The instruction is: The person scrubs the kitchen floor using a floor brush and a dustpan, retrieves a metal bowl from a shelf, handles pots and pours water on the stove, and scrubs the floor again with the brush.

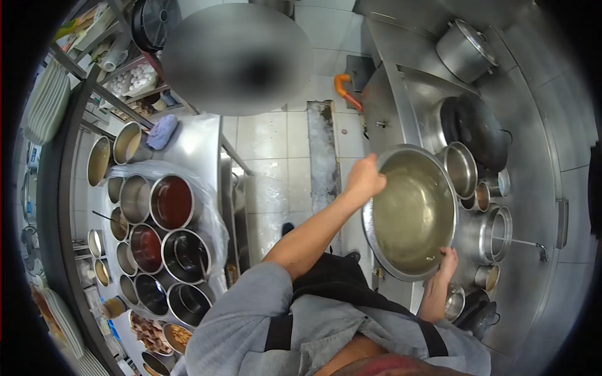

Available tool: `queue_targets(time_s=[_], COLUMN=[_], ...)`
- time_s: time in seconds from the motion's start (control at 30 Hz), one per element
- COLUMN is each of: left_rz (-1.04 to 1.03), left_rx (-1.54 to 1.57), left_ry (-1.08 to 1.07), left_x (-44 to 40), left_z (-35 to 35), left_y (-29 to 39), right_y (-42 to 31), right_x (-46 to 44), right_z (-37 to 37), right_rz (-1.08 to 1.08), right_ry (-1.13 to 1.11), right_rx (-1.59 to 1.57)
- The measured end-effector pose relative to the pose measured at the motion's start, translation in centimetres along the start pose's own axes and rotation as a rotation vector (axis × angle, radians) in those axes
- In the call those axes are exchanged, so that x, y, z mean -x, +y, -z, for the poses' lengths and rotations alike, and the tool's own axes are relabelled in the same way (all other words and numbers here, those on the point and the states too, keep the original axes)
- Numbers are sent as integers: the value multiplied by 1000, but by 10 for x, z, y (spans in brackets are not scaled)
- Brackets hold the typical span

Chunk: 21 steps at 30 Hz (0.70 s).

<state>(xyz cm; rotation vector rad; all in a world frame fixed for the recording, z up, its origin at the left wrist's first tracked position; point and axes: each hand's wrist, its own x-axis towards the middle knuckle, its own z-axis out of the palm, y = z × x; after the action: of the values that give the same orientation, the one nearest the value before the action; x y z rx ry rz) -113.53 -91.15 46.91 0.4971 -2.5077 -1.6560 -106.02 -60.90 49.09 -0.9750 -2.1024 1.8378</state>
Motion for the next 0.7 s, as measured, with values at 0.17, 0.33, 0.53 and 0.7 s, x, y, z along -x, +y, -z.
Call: queue_targets(time_s=[0.17,0.33,0.53,0.7], left_rz=[41,166,428,530], left_rx=[161,-9,147,95], left_ry=[276,552,711,698], left_x=[-3,-2,0,-48], left_z=[77,108,105,98], left_y=[-101,-237,-406,-528], right_y=[76,179,305,413], right_x=[-22,-62,-77,-118], right_z=[-118,-241,-384,-482], right_rz=[109,97,-43,48], right_ry=[-182,-490,-775,-976], right_rx=[211,356,443,790])
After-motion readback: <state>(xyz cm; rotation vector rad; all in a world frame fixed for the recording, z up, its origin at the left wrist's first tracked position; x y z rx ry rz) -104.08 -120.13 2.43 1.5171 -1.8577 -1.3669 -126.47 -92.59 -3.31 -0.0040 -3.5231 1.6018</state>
